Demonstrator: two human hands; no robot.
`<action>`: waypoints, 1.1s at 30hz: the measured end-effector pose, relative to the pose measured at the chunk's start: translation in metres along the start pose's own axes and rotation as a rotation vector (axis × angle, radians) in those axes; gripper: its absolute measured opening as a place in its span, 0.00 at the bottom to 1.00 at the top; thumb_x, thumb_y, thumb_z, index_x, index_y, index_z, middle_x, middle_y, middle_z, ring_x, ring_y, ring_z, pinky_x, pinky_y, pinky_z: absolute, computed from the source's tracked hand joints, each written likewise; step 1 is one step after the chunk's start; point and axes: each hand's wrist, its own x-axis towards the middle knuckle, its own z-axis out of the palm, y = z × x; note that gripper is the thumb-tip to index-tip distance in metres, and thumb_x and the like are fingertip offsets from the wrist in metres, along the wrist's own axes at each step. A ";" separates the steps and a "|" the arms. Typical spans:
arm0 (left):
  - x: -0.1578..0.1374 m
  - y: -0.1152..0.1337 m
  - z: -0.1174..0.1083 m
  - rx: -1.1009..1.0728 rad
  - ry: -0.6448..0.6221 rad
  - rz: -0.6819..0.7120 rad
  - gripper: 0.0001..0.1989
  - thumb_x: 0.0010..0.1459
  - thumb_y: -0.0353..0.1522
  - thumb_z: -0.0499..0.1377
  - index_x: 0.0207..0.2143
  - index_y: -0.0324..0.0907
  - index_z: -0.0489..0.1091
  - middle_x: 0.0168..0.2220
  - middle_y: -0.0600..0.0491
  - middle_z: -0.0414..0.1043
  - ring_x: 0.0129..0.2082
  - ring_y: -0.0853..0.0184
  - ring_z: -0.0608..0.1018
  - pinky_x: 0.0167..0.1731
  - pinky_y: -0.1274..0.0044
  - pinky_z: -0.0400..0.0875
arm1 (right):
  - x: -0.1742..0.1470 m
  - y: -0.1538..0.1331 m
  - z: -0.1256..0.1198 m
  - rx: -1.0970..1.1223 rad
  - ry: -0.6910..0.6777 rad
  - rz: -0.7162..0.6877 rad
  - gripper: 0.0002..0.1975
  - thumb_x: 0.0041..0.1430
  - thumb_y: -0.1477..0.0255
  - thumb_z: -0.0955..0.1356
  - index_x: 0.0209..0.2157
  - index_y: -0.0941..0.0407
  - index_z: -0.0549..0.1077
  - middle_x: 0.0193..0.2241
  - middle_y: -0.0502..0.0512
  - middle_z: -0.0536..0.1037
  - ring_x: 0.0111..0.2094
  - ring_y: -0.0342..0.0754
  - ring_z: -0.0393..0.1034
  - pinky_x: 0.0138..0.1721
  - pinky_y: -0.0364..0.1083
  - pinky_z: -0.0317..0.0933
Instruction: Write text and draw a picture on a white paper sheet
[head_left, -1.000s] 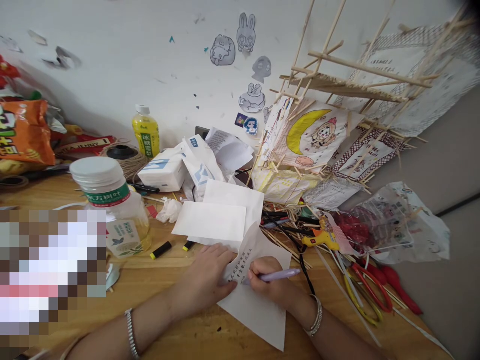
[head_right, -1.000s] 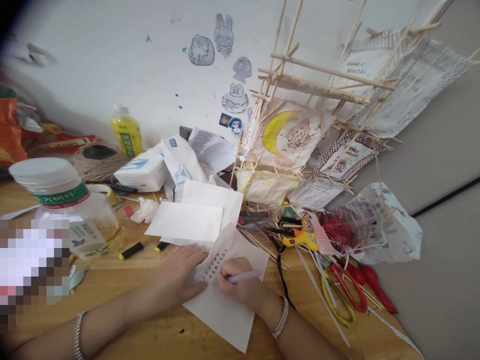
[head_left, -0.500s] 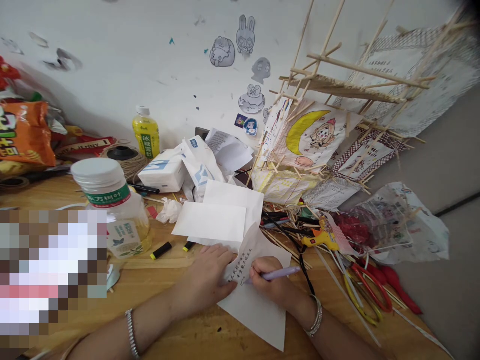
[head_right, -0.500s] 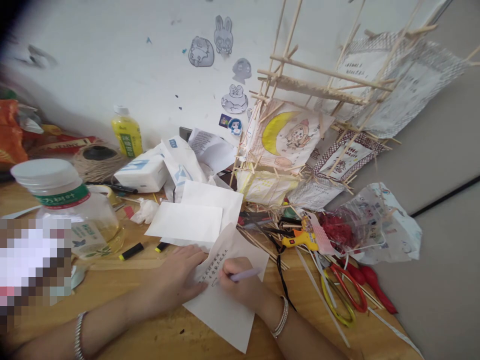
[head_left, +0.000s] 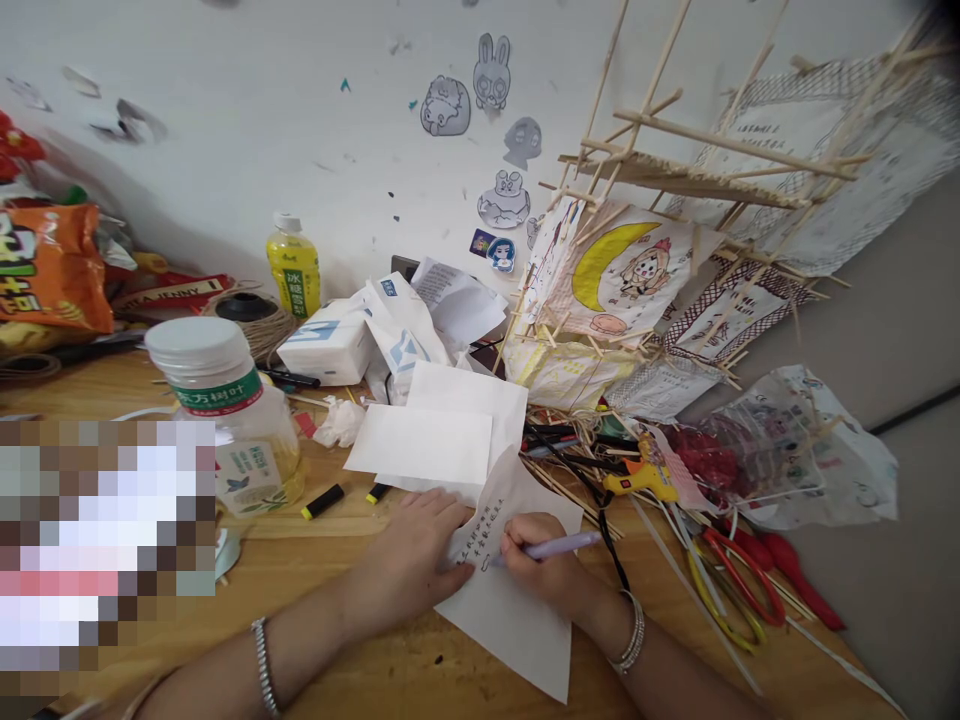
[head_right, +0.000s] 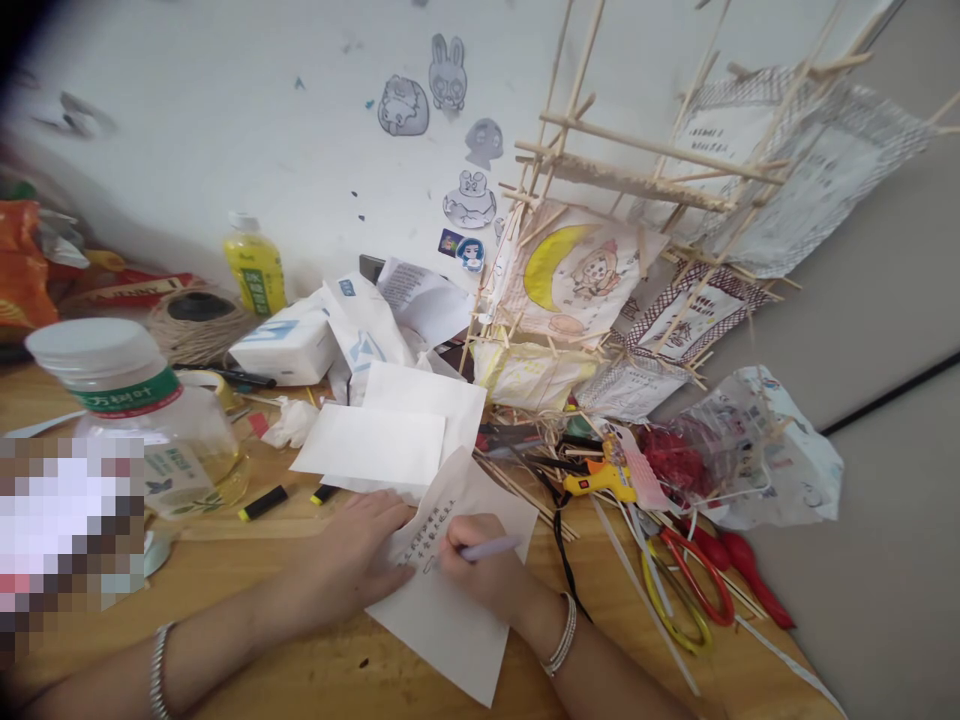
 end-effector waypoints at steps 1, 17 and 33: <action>0.000 0.000 0.000 -0.001 0.000 0.001 0.11 0.50 0.33 0.58 0.37 0.43 0.65 0.38 0.52 0.67 0.41 0.59 0.68 0.41 0.70 0.59 | 0.000 0.000 0.000 -0.004 -0.009 0.000 0.15 0.53 0.76 0.60 0.16 0.55 0.49 0.14 0.44 0.54 0.18 0.40 0.51 0.21 0.41 0.44; 0.000 0.001 -0.002 0.010 0.002 0.001 0.11 0.49 0.33 0.59 0.37 0.43 0.65 0.37 0.51 0.68 0.40 0.58 0.69 0.40 0.69 0.59 | 0.002 -0.005 -0.002 -0.003 -0.008 0.025 0.14 0.53 0.76 0.59 0.17 0.55 0.49 0.15 0.44 0.55 0.19 0.40 0.50 0.21 0.41 0.44; 0.007 -0.010 -0.017 -0.358 -0.068 -0.116 0.11 0.59 0.36 0.49 0.40 0.43 0.68 0.39 0.53 0.73 0.39 0.61 0.73 0.38 0.74 0.64 | 0.009 -0.003 -0.020 0.498 0.533 0.300 0.13 0.56 0.67 0.61 0.20 0.54 0.60 0.15 0.46 0.64 0.17 0.42 0.58 0.19 0.41 0.54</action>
